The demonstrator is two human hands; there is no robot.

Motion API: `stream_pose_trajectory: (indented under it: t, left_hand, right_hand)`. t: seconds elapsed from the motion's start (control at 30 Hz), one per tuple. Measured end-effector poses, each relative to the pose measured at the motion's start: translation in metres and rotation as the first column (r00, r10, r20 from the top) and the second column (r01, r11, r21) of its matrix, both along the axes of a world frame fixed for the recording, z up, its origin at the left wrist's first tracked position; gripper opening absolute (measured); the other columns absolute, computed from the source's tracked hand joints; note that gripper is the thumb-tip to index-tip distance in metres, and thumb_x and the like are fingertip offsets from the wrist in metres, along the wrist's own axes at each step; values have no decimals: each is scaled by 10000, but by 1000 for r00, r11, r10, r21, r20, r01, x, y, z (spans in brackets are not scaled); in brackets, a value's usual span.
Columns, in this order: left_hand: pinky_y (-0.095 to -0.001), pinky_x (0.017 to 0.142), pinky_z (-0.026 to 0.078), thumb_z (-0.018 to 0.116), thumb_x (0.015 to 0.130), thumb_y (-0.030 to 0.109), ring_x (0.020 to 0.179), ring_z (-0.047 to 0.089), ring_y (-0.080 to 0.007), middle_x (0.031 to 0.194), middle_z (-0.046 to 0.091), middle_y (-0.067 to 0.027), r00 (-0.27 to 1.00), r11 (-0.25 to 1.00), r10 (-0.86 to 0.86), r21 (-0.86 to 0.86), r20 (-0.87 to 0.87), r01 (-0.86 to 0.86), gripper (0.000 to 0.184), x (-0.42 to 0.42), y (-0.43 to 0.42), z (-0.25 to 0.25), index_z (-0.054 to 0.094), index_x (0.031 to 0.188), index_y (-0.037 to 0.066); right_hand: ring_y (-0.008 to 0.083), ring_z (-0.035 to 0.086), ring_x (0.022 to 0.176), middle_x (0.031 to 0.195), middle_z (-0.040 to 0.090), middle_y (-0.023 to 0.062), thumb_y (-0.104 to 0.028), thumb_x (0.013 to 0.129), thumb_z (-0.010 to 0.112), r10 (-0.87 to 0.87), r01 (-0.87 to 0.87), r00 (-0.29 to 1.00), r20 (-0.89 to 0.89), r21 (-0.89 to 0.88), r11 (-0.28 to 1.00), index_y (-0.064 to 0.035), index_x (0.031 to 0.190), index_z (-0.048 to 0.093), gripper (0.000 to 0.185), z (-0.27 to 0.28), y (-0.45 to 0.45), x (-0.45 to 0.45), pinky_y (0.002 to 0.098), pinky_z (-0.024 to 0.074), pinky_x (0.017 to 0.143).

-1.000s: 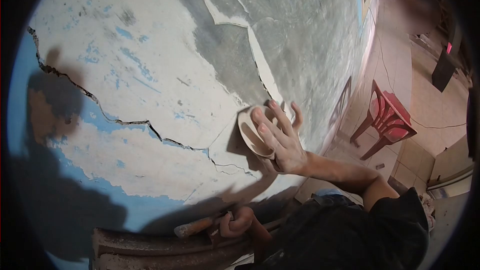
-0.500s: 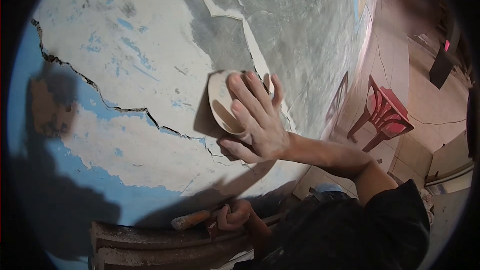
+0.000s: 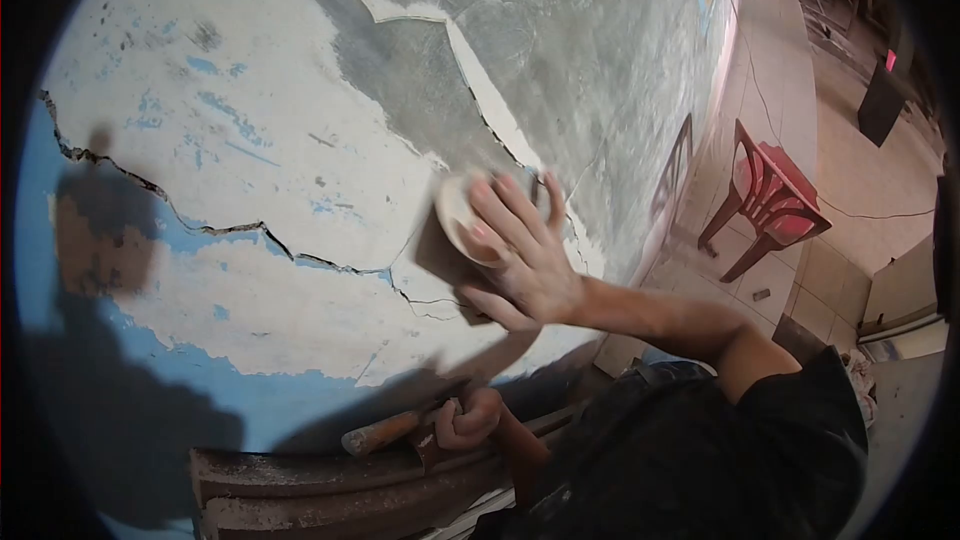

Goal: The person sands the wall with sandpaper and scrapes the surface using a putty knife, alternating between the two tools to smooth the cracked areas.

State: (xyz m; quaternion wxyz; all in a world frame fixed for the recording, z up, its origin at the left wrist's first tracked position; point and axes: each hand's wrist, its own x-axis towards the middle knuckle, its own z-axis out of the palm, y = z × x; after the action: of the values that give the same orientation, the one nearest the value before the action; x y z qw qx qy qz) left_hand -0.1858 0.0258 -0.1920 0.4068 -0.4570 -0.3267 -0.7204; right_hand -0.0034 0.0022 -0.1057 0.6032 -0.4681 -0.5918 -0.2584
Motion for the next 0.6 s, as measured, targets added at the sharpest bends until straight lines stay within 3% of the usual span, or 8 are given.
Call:
stream_pose_trajectory:
  t: [0.1,0.3,0.43,0.5,0.57,0.6]
  left_hand:
    - [-253,477,405,256,946,161,547,425,-146,705,469,-46,999,999,-37,1,-5,37,372,-2,2,-1,506,703,31]
    - [-264,526,411,258,953,188,593,436,-158,715,462,-45,999,1000,-16,-20,-38,15,357,5,-3,15,494,731,40]
    - [-279,559,417,252,953,196,613,439,-163,714,460,-45,997,997,-77,-18,16,77,357,9,-3,16,490,733,47]
    - [-285,570,422,250,953,194,619,439,-164,713,460,-42,999,999,-32,-37,29,33,357,7,-1,12,491,733,49]
    - [-288,577,424,252,951,190,621,439,-165,712,461,-39,1000,998,9,-59,17,-8,353,5,-5,11,492,734,49]
    - [-287,577,424,254,950,187,620,439,-165,712,462,-38,1000,998,28,-61,11,-28,350,8,-6,14,493,734,49]
  right_hand:
    - [349,325,1349,1447,361,197,-403,819,593,-26,29,998,57,-52,998,-94,1341,466,620,-68,-2,5,606,4,1062]
    - [327,294,1366,1451,366,167,-391,828,582,21,-20,1000,-23,40,999,-90,1334,472,599,5,7,13,618,-6,1064]
    - [391,291,1359,1452,340,211,-273,799,598,-24,40,992,124,-123,992,-66,1341,438,602,-54,-5,21,630,-19,1058]
    - [401,325,1335,1399,406,226,-215,781,595,-31,37,992,126,-50,998,-62,1304,480,557,-70,-1,23,626,-23,1061]
    - [404,339,1324,1370,437,239,-196,768,601,-69,76,991,113,-58,995,-55,1282,502,542,-41,-6,21,624,-25,1062]
    - [313,379,1323,1400,438,180,-221,809,564,-98,99,995,17,-40,994,-93,1243,542,453,-21,-6,16,592,-7,1078]
